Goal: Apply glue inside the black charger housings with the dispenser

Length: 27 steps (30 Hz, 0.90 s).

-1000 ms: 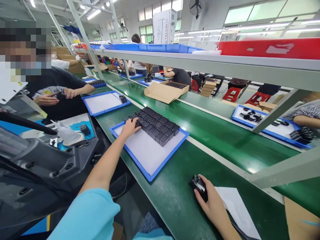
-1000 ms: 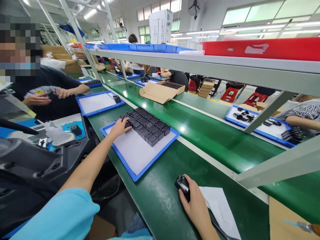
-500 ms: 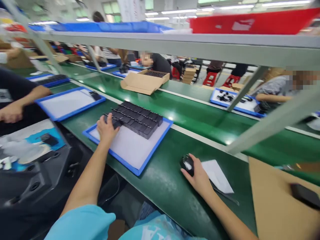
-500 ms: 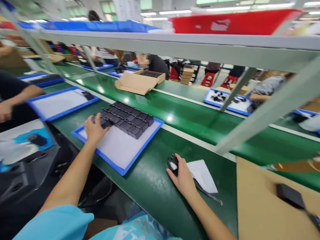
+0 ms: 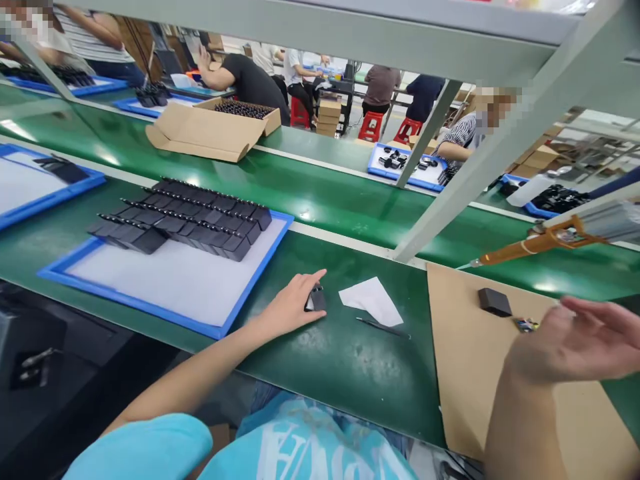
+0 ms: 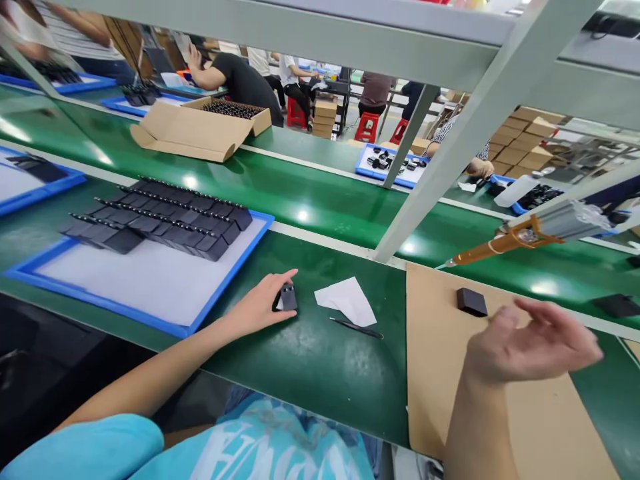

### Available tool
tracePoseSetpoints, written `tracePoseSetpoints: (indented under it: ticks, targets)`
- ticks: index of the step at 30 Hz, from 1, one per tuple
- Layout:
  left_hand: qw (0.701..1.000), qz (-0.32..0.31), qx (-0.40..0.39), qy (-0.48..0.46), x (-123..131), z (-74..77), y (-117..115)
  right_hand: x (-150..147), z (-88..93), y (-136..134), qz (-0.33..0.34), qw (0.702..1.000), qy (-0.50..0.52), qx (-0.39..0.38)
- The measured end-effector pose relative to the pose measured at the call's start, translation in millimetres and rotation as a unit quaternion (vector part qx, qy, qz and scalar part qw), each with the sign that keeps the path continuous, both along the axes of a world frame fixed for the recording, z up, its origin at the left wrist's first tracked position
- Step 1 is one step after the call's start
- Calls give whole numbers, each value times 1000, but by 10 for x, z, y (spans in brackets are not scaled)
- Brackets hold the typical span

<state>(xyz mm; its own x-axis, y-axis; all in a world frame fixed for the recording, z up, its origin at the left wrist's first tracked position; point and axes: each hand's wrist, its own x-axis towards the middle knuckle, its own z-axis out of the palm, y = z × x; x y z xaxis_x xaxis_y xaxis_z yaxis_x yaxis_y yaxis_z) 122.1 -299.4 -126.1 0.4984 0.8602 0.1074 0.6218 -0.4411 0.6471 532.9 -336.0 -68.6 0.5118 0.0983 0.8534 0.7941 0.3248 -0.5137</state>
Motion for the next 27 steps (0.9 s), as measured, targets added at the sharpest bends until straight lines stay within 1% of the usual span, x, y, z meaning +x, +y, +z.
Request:
tracePoseSetpoints:
  ticks: [1,2,3,4,5,6,7,8,11,13,17,19,21,24,26,27]
  targets:
    - [1000,-2,-12,-11,27,-11,40,205,-21,49,-10,999,-5,45]
    - [999,-11,-26,-21,41,-15,83,389,-53,107,4,999,20,41]
    - [998,-25,-43,-32,49,-13,126,542,-92,170,47,996,71,8]
    - [996,-45,-60,-41,55,-6,167,659,-136,233,115,984,127,-53]
    - [994,-63,-74,-48,62,2,204,736,-181,289,187,958,180,-122]
    - [992,-79,-84,-53,70,10,234,772,-223,336,234,934,210,-169]
    - [991,-89,-88,-56,81,15,257,772,-262,372,271,913,229,-202]
    - [990,-93,-89,-60,91,16,275,743,-295,398,294,899,239,-222]
    - [989,-75,-97,-88,116,-6,295,569,-360,437,323,881,261,-228]
    - [986,-59,-106,-117,126,-37,289,447,-387,460,326,875,283,-217]
    - [981,-39,-99,-161,158,-127,250,196,-429,523,325,873,313,-187]
    - [974,-19,-98,-203,180,-184,235,15,-428,531,326,876,313,-169]
    - [962,4,-107,-253,195,-239,234,-219,-398,514,343,873,315,-146]
    - [947,37,-127,-294,193,-288,250,-628,-307,461,402,846,325,-131]
    - [950,52,-118,-283,176,-281,249,-904,-230,423,433,830,325,-133]
    - [958,56,-100,-264,165,-267,241,-1038,-190,406,447,823,325,-132]
